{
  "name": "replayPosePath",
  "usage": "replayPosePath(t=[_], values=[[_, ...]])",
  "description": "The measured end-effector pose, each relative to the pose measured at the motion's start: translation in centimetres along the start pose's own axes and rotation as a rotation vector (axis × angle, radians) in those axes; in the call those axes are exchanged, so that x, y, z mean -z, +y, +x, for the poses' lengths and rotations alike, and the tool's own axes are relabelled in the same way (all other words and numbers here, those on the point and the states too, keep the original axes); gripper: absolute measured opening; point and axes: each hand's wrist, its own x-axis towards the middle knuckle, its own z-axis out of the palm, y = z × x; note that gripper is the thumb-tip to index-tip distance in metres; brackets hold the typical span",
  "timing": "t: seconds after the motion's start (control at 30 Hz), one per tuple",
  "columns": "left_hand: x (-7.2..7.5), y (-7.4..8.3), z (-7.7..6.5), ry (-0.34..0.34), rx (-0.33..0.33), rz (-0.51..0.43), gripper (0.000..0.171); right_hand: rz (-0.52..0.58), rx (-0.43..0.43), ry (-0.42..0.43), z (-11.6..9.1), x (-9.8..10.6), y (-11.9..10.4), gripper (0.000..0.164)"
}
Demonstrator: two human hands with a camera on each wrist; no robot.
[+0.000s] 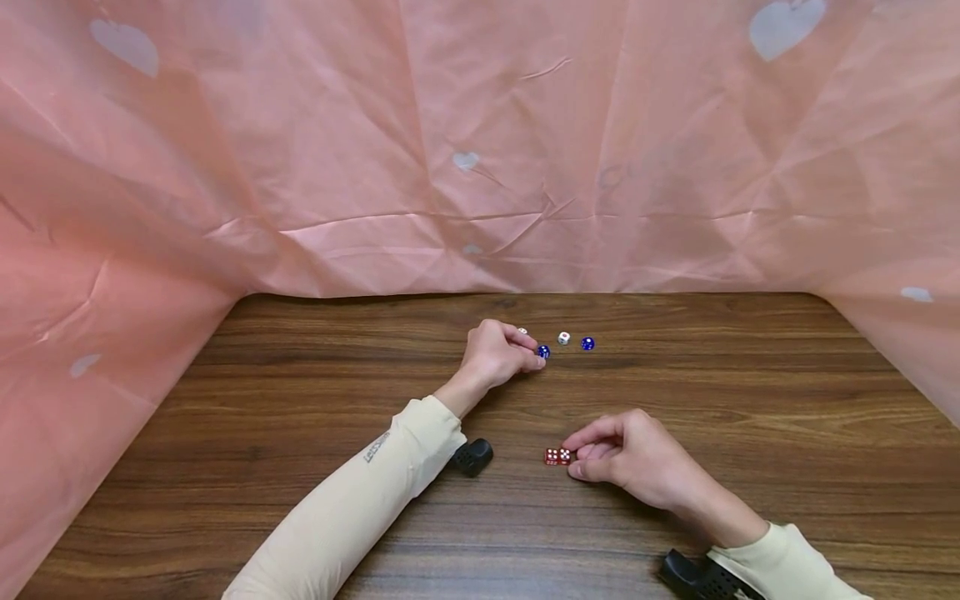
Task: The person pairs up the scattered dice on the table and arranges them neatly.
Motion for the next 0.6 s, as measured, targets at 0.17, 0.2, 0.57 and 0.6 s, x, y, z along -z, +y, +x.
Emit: replayPosePath(t=[0.17, 0.2, 0.57, 0.6], values=[[-0.4, 0.2, 0.3, 0.016, -0.005, 0.038, 0.019, -0.006, 0.003, 0.004, 0.0, 0.0, 0.0, 0.027], [-0.5, 0.2, 0.3, 0.02, -0.005, 0.05, 0.019, -0.005, 0.004, 0.005, 0.0, 0.0, 0.0, 0.027], [-1.1, 0.7, 0.5, 0.05, 0.015, 0.134, 0.021, 0.004, 0.011, -0.003, 0.0, 0.0, 0.1, 0.028], [-1.1, 0.8, 0.5, 0.053, 0.019, 0.14, 0.02, 0.005, 0.009, -0.003, 0.0, 0.0, 0.1, 0.028]])
